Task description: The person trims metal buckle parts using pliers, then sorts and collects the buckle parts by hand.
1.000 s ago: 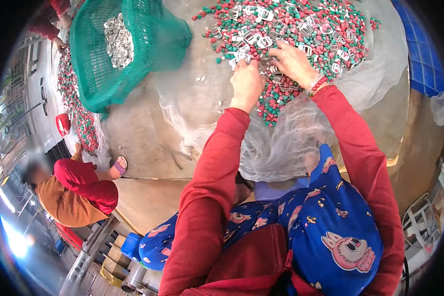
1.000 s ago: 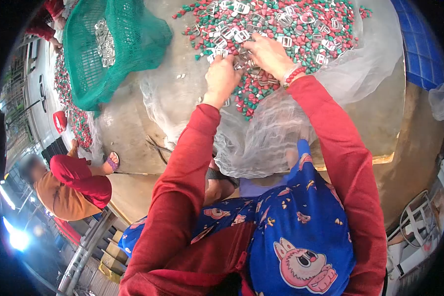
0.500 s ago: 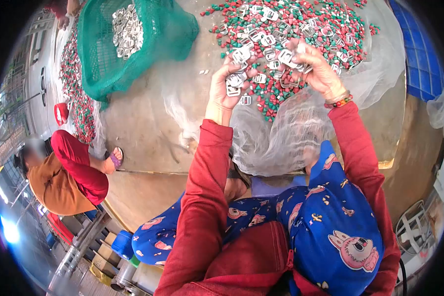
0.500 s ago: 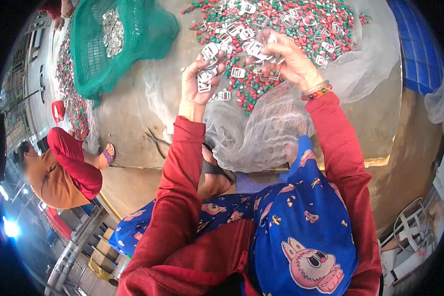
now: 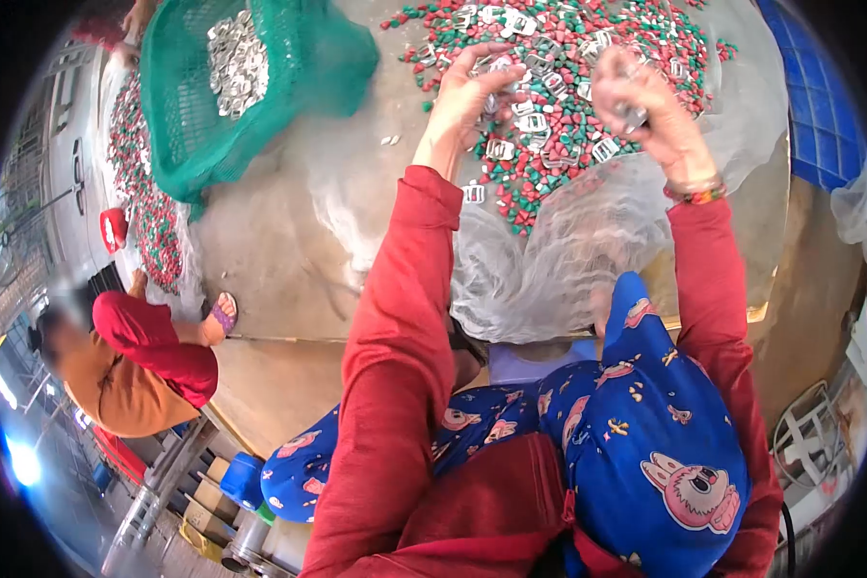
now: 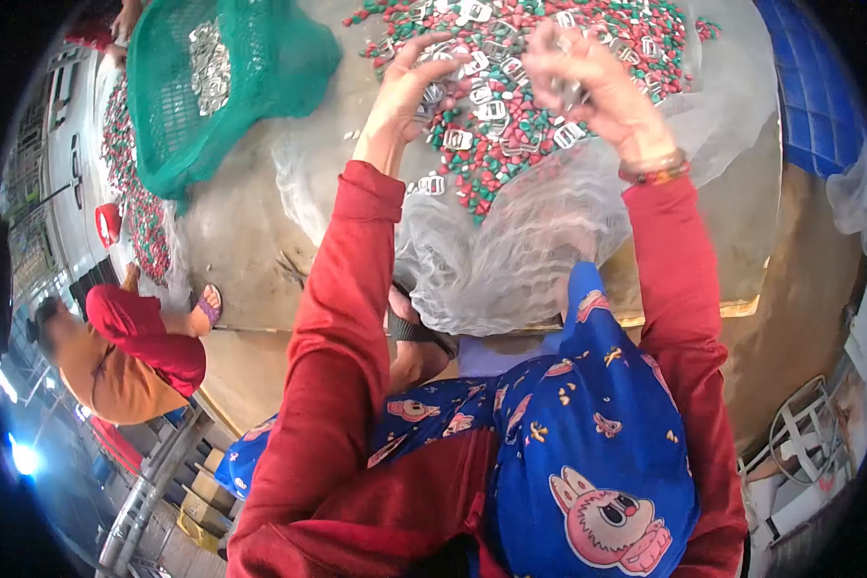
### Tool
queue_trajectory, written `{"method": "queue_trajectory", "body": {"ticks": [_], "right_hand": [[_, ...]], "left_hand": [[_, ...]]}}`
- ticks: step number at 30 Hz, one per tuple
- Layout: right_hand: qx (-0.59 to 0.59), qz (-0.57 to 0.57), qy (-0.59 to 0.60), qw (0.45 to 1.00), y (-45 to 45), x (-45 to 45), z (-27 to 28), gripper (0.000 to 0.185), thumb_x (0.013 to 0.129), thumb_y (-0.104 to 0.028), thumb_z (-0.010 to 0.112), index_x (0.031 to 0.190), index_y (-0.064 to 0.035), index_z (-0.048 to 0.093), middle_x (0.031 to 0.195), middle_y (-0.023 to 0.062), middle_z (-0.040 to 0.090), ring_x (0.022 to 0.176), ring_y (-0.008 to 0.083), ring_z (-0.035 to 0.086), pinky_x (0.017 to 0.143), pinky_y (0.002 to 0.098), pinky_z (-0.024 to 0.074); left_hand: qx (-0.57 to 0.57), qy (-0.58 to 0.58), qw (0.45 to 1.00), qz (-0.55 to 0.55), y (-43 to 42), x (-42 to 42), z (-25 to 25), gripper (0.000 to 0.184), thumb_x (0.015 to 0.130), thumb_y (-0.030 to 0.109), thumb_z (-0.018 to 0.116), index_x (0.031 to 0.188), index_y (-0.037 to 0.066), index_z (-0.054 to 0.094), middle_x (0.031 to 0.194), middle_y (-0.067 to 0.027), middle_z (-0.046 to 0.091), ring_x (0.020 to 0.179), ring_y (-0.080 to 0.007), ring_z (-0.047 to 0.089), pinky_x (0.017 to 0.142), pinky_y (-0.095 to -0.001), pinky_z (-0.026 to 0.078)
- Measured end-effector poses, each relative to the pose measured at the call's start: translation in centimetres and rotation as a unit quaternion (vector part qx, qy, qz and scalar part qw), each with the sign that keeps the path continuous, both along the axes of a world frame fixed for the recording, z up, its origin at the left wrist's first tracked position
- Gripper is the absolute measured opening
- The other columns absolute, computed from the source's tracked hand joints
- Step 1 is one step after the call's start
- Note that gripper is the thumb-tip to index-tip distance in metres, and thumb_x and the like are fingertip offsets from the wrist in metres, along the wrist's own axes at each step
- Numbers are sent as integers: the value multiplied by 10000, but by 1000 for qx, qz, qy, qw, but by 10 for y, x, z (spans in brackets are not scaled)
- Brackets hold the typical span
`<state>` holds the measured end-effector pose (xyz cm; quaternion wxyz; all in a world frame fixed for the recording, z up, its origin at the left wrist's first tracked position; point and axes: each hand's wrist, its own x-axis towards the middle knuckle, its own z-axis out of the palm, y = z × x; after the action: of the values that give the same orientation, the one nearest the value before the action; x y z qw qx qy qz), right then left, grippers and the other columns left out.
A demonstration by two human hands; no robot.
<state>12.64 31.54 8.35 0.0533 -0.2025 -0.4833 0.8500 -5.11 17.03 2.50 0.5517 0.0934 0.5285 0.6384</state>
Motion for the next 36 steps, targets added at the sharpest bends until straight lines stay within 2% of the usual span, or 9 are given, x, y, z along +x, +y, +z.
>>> {"method": "queue_trajectory", "body": {"ticks": [2,5,7,12,17,20,23,31,36], "right_hand": [[17,-13,-143,989,-11,10,-9,123,831,-180,654,848,-138,540,644,-63,500,494,21,477,370,150,261],[136,-14,-229,964,-18,32,-56,125,836,-178,628,936,-108,599,670,-35,537,519,30,492,412,202,316],[448,-6,-199,872,-37,47,-83,219,805,-148,606,1005,-60,618,792,93,659,612,185,614,575,332,476],[482,91,-312,814,-83,93,-58,255,761,-101,590,1009,-83,647,891,169,649,798,343,620,715,422,482],[477,188,-324,795,-87,130,-35,276,740,-83,606,1013,-80,642,869,144,636,819,339,610,726,419,473],[489,255,-246,797,-90,143,-30,271,717,-78,606,987,-79,622,832,111,611,811,317,592,710,409,451],[477,224,-92,845,-97,161,-36,242,696,-90,601,938,-79,605,771,83,570,775,294,567,683,394,424],[491,220,-13,843,-89,156,-14,158,683,-153,568,824,-96,522,729,69,497,740,294,524,672,393,382],[499,251,4,829,-86,152,-25,181,662,-130,578,826,-83,520,725,72,497,744,296,525,676,395,386]], "left_hand": [[-86,154,980,-88,8,0,-7,357,827,65,582,1179,125,571,998,-150,649,710,-210,646,555,-281,513],[-123,623,736,-232,9,5,-44,319,797,150,611,1117,140,610,924,-219,615,780,-362,634,689,-409,515],[-148,695,663,-236,5,18,-57,300,792,161,625,1090,133,606,930,-212,589,826,-363,624,681,-424,515],[-148,730,613,-263,5,30,-63,316,780,212,663,1070,129,571,977,-211,534,901,-371,593,679,-453,514],[-112,621,751,-195,-7,13,-44,272,788,262,683,1002,109,612,908,-178,583,810,-326,619,697,-431,506],[-46,28,993,-103,-32,3,-17,240,796,89,626,1025,101,557,1026,-163,613,693,-247,630,477,-298,490],[91,-189,977,-38,-61,20,-5,313,786,24,575,1084,84,501,1019,-178,584,717,-240,642,443,-254,510],[69,-196,977,39,-96,4,5,333,758,-48,567,1036,125,506,991,-120,595,795,-278,658,457,-295,504],[-144,243,947,-153,-103,-5,11,238,749,146,707,948,117,580,795,-85,629,766,-232,640,539,-299,479]]}}
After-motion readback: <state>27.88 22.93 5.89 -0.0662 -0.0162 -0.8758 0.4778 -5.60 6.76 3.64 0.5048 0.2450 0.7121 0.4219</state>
